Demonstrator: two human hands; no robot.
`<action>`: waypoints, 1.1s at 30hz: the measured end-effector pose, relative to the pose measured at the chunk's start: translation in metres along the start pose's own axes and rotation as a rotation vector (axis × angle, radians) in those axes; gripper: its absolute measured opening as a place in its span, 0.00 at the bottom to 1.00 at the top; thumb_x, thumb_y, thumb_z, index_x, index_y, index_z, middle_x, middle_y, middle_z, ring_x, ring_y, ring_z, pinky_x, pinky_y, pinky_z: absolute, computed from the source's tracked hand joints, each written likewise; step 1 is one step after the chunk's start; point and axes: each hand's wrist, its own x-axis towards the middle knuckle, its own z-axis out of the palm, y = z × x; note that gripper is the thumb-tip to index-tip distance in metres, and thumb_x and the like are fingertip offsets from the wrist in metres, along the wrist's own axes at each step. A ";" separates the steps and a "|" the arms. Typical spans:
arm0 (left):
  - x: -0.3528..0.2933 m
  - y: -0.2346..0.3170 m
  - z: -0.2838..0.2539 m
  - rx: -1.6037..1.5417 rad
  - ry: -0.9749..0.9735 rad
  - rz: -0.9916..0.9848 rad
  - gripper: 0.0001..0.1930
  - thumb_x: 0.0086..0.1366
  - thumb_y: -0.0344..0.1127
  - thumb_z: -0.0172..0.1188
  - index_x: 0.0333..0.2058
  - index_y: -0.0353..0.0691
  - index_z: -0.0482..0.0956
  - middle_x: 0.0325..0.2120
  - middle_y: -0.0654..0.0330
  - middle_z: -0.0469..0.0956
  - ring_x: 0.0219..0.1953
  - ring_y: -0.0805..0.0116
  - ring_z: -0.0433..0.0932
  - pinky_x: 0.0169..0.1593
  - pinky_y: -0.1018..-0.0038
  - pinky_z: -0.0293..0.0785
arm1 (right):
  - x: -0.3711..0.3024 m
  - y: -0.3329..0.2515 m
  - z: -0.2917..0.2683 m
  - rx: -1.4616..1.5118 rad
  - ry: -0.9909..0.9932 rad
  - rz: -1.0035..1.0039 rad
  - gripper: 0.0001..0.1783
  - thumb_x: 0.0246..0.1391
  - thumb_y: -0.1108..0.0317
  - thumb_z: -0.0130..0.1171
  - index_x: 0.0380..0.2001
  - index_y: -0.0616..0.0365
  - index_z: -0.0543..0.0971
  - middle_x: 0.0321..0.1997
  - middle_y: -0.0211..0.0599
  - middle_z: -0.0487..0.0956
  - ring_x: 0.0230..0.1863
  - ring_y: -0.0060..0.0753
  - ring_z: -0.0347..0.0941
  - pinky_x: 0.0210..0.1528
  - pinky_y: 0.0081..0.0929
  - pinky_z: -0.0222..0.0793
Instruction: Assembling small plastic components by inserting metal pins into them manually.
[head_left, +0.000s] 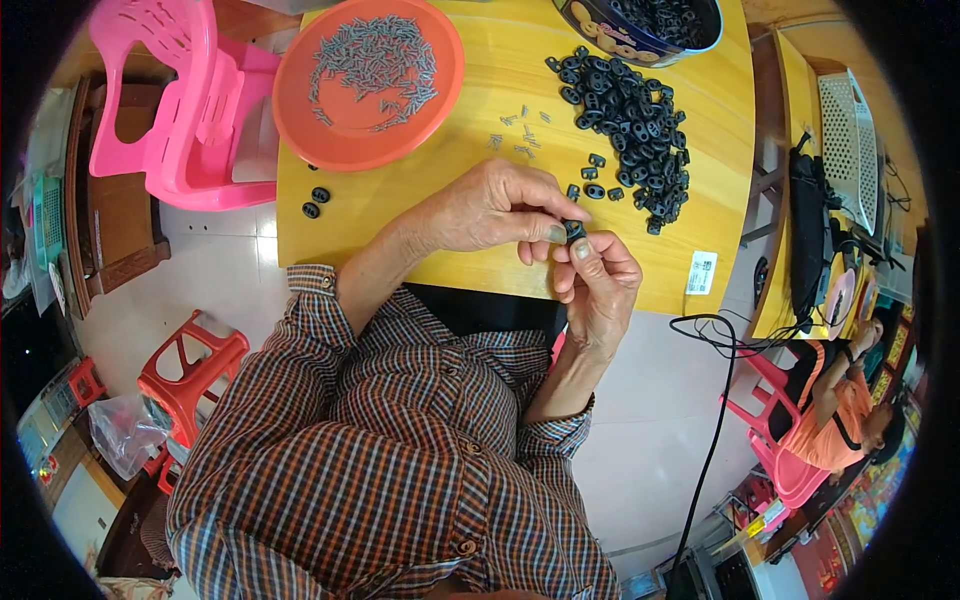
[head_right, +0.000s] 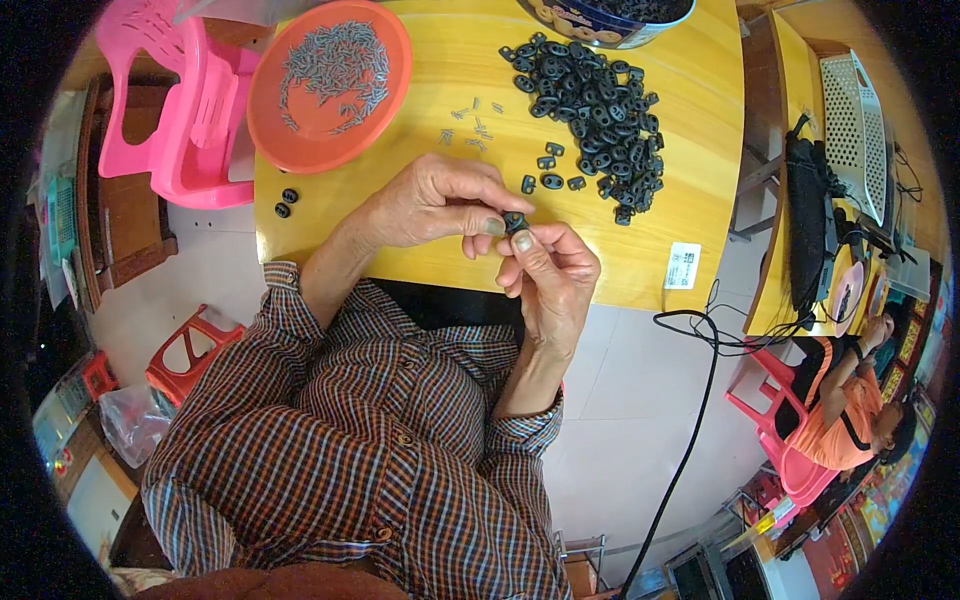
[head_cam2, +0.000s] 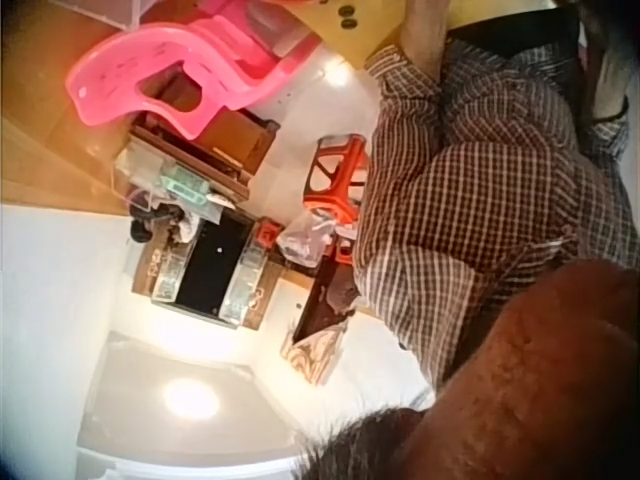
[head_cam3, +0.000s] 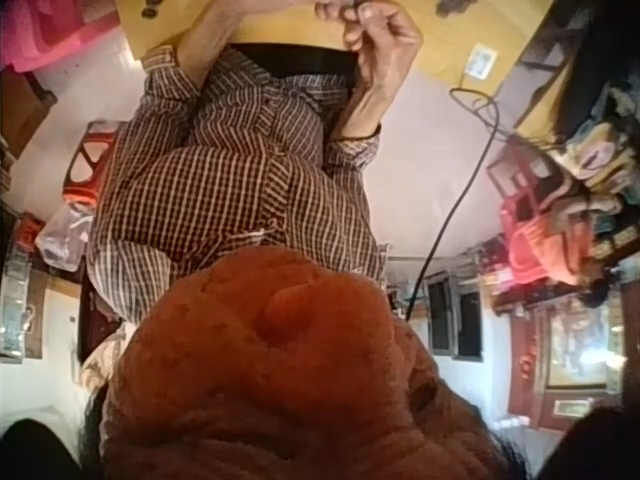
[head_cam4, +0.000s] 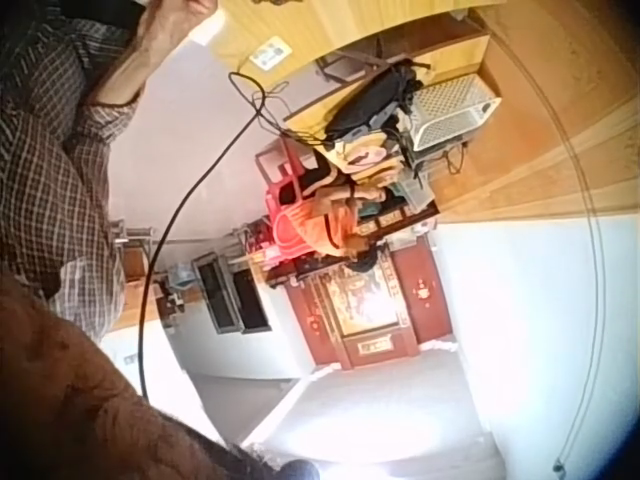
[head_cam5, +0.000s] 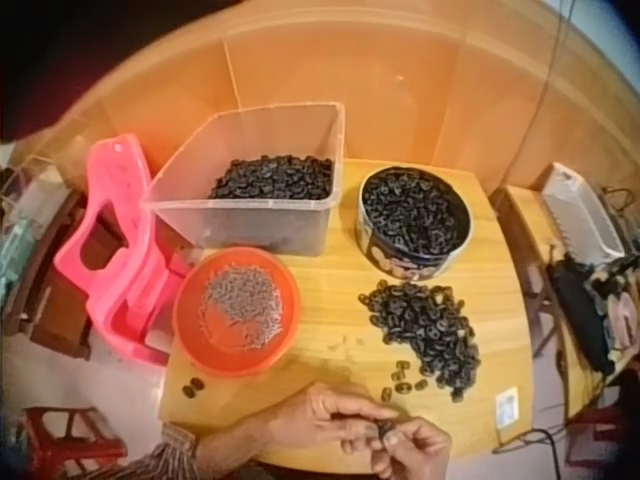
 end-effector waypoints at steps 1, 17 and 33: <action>0.000 0.000 0.000 -0.010 -0.001 -0.003 0.14 0.61 0.20 0.52 0.46 0.34 0.76 0.26 0.61 0.73 0.24 0.77 0.76 0.28 0.82 0.75 | 0.000 0.000 -0.001 0.015 -0.006 0.011 0.05 0.54 0.74 0.57 0.28 0.67 0.76 0.26 0.44 0.79 0.16 0.21 0.71 0.15 0.12 0.64; 0.001 -0.001 0.006 -0.003 0.005 0.003 0.11 0.61 0.21 0.54 0.42 0.32 0.77 0.25 0.61 0.75 0.23 0.76 0.78 0.28 0.81 0.76 | 0.001 0.001 0.000 0.073 -0.019 0.030 0.07 0.52 0.73 0.59 0.26 0.67 0.76 0.23 0.43 0.79 0.14 0.22 0.72 0.11 0.13 0.64; -0.042 0.008 -0.009 0.738 0.476 0.155 0.08 0.55 0.21 0.57 0.35 0.33 0.77 0.24 0.64 0.71 0.22 0.79 0.69 0.24 0.81 0.65 | -0.002 0.014 0.027 -0.816 0.149 -0.461 0.07 0.48 0.77 0.62 0.34 0.63 0.78 0.25 0.29 0.72 0.22 0.15 0.67 0.22 0.13 0.63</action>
